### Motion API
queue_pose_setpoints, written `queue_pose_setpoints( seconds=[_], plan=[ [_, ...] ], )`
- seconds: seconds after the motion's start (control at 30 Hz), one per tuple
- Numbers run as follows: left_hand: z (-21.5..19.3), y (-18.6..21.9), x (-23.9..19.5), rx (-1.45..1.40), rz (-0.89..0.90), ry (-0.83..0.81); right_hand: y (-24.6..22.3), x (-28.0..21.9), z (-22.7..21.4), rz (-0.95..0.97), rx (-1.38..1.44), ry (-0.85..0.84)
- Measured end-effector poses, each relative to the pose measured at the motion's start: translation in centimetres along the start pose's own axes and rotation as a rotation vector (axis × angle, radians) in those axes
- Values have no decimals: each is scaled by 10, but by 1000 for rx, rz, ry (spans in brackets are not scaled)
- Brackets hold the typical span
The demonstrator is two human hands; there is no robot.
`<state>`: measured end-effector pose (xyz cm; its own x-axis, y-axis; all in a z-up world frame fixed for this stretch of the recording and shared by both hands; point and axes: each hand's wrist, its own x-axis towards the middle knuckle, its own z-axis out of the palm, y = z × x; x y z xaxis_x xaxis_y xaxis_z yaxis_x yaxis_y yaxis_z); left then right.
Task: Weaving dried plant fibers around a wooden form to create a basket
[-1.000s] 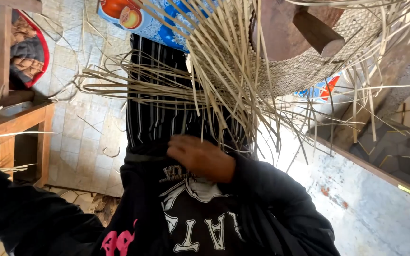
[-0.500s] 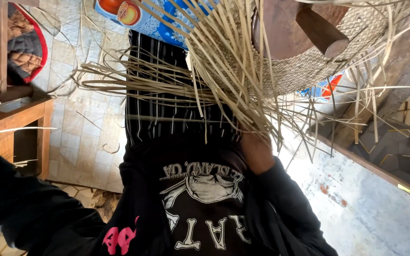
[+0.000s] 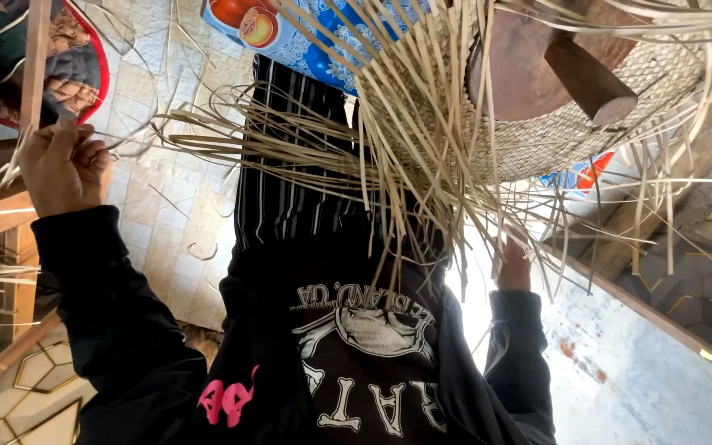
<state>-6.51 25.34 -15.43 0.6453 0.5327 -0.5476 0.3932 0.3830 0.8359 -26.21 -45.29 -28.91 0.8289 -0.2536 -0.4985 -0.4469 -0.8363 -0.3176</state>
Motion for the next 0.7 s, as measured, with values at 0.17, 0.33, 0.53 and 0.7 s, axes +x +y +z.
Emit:
queue_pose_setpoints(
  seconds=[0.17,0.33,0.53,0.7],
  plan=[
    [-6,6,-4,76,-16,66,49,-31,-11,268,62,-182],
    [-23,-12,25,109,47,290,65,-47,-74,571,461,575],
    [-1,5,18,388,894,140,-13,-26,-189,-208,779,1391],
    [66,28,-38,387,1036,-21,-162,-21,-223,-559,108,1267]
  ],
)
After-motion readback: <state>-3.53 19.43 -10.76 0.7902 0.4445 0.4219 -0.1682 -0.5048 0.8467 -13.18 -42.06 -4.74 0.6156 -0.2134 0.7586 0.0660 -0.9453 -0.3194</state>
